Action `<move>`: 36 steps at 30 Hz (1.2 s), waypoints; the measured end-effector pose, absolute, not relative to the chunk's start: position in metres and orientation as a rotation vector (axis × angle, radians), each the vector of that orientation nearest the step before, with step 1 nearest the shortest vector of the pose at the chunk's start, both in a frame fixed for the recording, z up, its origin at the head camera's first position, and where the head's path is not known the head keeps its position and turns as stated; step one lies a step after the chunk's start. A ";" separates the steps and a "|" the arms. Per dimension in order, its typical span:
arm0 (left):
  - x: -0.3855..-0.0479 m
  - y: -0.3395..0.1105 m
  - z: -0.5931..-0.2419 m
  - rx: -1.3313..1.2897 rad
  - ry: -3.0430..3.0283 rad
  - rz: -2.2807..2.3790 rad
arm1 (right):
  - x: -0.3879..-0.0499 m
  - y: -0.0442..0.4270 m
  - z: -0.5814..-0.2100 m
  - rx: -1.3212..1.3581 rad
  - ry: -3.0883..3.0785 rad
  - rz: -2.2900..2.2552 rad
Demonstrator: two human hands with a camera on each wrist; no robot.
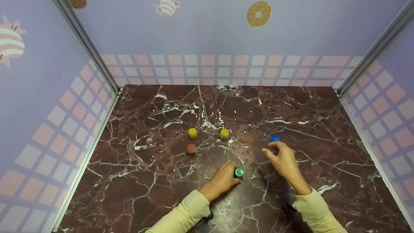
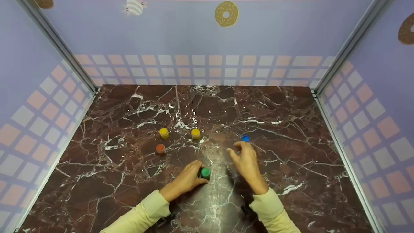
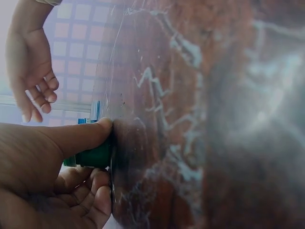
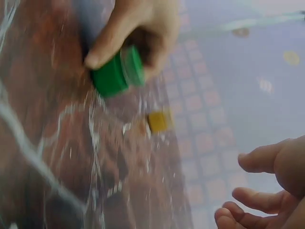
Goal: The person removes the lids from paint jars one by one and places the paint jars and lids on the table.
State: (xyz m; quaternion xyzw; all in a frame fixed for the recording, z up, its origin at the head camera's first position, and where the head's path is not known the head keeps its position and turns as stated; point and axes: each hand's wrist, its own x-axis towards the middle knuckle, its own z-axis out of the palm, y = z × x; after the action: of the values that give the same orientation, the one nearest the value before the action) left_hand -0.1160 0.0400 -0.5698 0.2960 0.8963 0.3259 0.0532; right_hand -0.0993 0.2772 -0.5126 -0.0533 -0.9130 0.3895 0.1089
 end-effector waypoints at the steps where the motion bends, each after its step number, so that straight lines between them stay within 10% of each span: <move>1: -0.116 0.040 -0.570 0.900 2.725 0.991 | -0.098 0.273 -0.512 -0.138 -2.691 1.150; 36: -0.120 0.035 -0.575 1.030 2.729 1.008 | -0.073 0.183 -0.538 0.309 -2.806 0.670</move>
State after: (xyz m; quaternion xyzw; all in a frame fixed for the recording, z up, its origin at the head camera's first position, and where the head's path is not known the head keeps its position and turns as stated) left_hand -0.1196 0.0354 -0.5751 0.3336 0.8840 0.3264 0.0279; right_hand -0.0727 0.1828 -0.5382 0.1057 -0.9602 0.2292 0.1198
